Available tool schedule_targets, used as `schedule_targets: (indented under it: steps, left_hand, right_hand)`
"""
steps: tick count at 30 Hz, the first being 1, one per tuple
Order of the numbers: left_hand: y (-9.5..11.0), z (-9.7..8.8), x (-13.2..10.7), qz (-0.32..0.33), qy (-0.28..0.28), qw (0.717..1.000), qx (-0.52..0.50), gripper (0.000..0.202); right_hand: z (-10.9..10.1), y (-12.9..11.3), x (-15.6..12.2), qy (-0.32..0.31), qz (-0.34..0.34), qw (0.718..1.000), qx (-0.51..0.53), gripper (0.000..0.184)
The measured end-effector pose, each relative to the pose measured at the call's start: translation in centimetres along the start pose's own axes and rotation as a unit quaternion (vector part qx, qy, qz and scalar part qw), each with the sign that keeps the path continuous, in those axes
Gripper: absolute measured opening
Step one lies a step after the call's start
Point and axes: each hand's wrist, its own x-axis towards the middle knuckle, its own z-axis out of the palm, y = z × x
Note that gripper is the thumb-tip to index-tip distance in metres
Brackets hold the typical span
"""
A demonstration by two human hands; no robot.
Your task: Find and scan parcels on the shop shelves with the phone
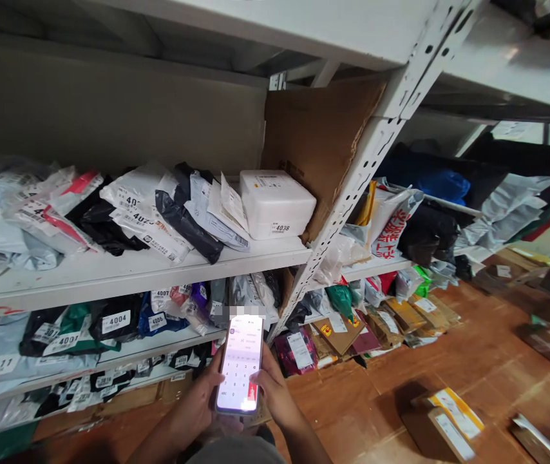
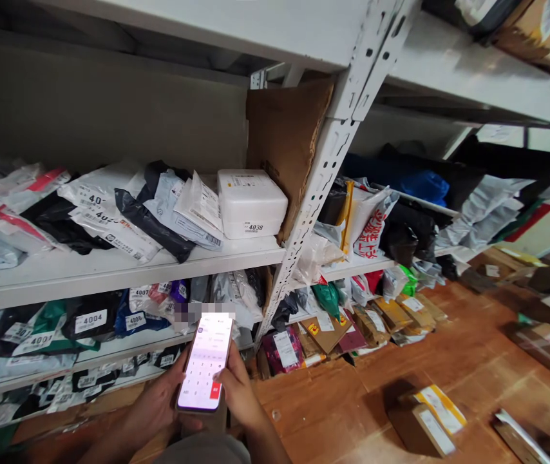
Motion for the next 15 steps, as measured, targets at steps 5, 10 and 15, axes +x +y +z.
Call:
schedule_targets:
  steps: [5, 10, 15]
  left_hand:
    - [0.1, -0.2, -0.3, -0.011, -0.004, 1.0, 0.024, 0.112]
    - [0.1, -0.2, -0.3, 0.003, 0.018, 0.996, 0.088, 0.106]
    - [-0.1, -0.6, -0.1, 0.003, -0.012, 0.999, 0.031, 0.112]
  right_hand:
    - [0.0, 0.2, -0.1, 0.014, 0.01, 1.0, 0.01, 0.055]
    - [0.4, 0.3, -0.2, 0.023, 0.01, 1.0, 0.017, 0.05]
    - [0.2, 1.4, 0.2, 0.054, 0.006, 0.998, 0.018, 0.037]
